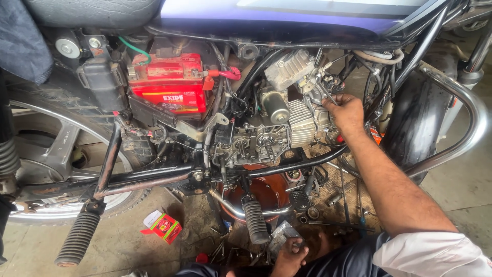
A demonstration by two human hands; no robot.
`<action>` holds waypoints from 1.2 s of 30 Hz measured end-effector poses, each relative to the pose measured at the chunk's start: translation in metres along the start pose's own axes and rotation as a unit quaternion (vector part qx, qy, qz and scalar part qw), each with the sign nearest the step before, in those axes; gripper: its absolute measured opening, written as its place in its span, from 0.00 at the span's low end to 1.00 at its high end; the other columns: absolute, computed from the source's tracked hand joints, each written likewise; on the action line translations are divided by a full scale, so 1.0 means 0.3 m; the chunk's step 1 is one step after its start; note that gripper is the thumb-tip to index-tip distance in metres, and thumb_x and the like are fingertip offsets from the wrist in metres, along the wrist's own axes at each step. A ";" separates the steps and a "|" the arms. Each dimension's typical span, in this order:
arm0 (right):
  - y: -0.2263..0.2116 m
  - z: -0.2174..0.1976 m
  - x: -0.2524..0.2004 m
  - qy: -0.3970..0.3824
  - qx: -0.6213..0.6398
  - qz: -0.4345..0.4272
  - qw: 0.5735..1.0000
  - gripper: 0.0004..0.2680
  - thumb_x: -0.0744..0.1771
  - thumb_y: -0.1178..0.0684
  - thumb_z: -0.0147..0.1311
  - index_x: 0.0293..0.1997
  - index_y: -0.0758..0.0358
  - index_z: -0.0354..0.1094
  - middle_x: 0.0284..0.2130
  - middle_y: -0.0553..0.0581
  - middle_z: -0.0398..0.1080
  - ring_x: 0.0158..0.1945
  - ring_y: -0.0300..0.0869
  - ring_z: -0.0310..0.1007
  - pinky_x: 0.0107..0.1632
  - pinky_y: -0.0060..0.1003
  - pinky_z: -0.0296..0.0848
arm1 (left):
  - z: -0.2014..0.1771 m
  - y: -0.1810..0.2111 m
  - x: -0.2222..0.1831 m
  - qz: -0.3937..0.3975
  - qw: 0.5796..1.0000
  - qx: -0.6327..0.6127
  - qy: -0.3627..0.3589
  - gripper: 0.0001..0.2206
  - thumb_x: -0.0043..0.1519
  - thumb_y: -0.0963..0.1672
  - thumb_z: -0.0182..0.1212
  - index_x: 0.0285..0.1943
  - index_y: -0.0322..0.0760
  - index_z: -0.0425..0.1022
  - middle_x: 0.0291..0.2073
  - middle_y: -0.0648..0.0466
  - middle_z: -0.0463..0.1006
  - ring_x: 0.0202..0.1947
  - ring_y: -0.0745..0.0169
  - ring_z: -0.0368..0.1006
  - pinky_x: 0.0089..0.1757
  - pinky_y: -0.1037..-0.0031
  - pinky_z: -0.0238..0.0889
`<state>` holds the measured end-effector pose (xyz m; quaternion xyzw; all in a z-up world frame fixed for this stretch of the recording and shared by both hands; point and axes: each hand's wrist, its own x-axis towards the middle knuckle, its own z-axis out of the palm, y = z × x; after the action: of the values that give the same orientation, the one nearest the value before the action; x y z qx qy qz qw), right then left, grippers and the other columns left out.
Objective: The person sits on the floor beside a motorcycle and works on its exposed engine, using a wrench to loosen and turn fasteners on the engine casing and handling small parts and bolts by hand. Later they use pliers to grip and work on components near the engine.
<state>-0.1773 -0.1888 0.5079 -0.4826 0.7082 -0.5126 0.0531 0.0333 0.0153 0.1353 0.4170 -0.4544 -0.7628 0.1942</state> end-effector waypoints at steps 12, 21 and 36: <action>0.024 0.006 0.025 -0.018 -0.021 -0.003 1.000 0.07 0.66 0.54 0.65 0.42 0.67 0.76 0.29 0.55 0.77 0.28 0.35 0.73 0.36 0.33 0.71 | -0.004 0.030 -0.031 0.000 1.000 0.029 -0.007 0.25 0.67 0.49 0.64 0.69 0.36 0.62 0.36 0.55 0.75 0.29 0.77 0.71 0.32 0.84 0.67; 0.026 -0.012 0.009 -0.017 0.002 -0.035 0.999 0.06 0.66 0.57 0.62 0.44 0.66 0.76 0.30 0.54 0.76 0.32 0.35 0.74 0.39 0.33 0.73 | 0.004 0.008 -0.002 -0.017 1.000 -0.002 0.001 0.25 0.66 0.48 0.65 0.68 0.37 0.63 0.38 0.55 0.77 0.28 0.76 0.70 0.32 0.82 0.68; -0.051 0.021 -0.057 0.040 0.073 0.030 0.996 0.06 0.64 0.57 0.64 0.42 0.64 0.77 0.31 0.55 0.78 0.32 0.36 0.75 0.37 0.33 0.72 | 0.002 -0.004 -0.005 -0.002 1.000 0.019 0.011 0.25 0.66 0.49 0.65 0.68 0.37 0.64 0.39 0.55 0.78 0.27 0.76 0.72 0.30 0.83 0.67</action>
<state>-0.1550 -0.1806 0.5095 -0.4352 0.6844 -0.5801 0.0748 0.0338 0.0172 0.1350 0.4296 -0.4655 -0.7502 0.1895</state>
